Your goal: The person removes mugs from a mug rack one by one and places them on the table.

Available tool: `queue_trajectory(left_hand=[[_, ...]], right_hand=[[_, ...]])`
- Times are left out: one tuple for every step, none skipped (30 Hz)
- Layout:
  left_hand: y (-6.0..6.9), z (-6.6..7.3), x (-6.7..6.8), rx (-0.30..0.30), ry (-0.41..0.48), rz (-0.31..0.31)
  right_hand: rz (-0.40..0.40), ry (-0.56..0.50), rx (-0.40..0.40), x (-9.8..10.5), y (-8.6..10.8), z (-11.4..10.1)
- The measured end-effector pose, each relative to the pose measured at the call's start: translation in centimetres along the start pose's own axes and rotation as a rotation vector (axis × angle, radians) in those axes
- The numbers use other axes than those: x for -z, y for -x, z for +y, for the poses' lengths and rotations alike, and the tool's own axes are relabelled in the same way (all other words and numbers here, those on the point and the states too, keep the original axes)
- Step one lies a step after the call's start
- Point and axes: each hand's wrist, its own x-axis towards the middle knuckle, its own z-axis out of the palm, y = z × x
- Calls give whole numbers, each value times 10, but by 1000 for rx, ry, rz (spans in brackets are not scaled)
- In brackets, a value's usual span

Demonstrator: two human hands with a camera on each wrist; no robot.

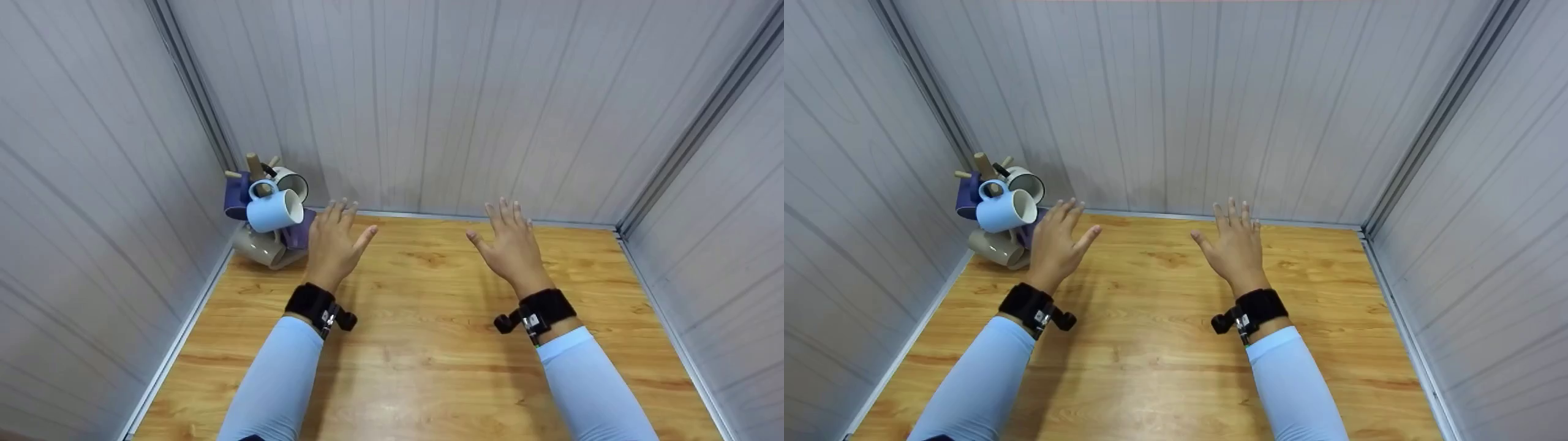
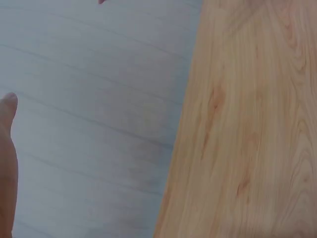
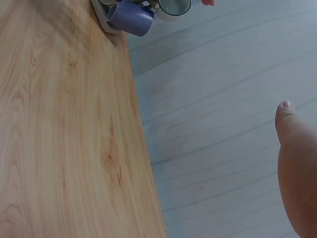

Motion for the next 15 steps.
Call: queue_trajectory(left_hand=[[1, -5, 2, 4, 3, 21], [3, -10, 3, 8, 7, 47], [4, -16, 4, 12, 9, 74], [5, -21, 6, 15, 9, 99], [7, -27, 7, 21, 16, 127], [8, -33, 9, 25, 24, 158], [9, -39, 10, 31, 28, 187], [11, -45, 11, 36, 35, 219], [13, -51, 12, 42, 44, 247], [15, -57, 13, 49, 51, 278], [17, -62, 14, 57, 59, 306], [19, -68, 14, 65, 65, 333], [21, -74, 15, 76, 70, 357], [22, -79, 16, 88, 74, 377], [24, -84, 17, 102, 73, 392]], right_hand=[[-1, -1, 2, -1, 1, 0], [0, -2, 5, -3, 2, -1], [-1, -5, 7, -4, 3, -1], [-2, -7, 9, -6, 5, -2], [-3, -11, 13, -7, 6, -4], [-4, -14, 17, -9, 6, -5], [-5, -15, 21, -10, 7, -7], [-4, -16, 25, -12, 8, -9], [-6, -19, 28, -13, 8, -11], [-5, -22, 32, -15, 8, -13], [-3, -22, 37, -17, 9, -15], [-3, -25, 42, -19, 10, -18], [-2, -26, 50, -21, 10, -20], [-1, -28, 59, -23, 11, -23], [-1, -32, 68, -25, 12, -27]])
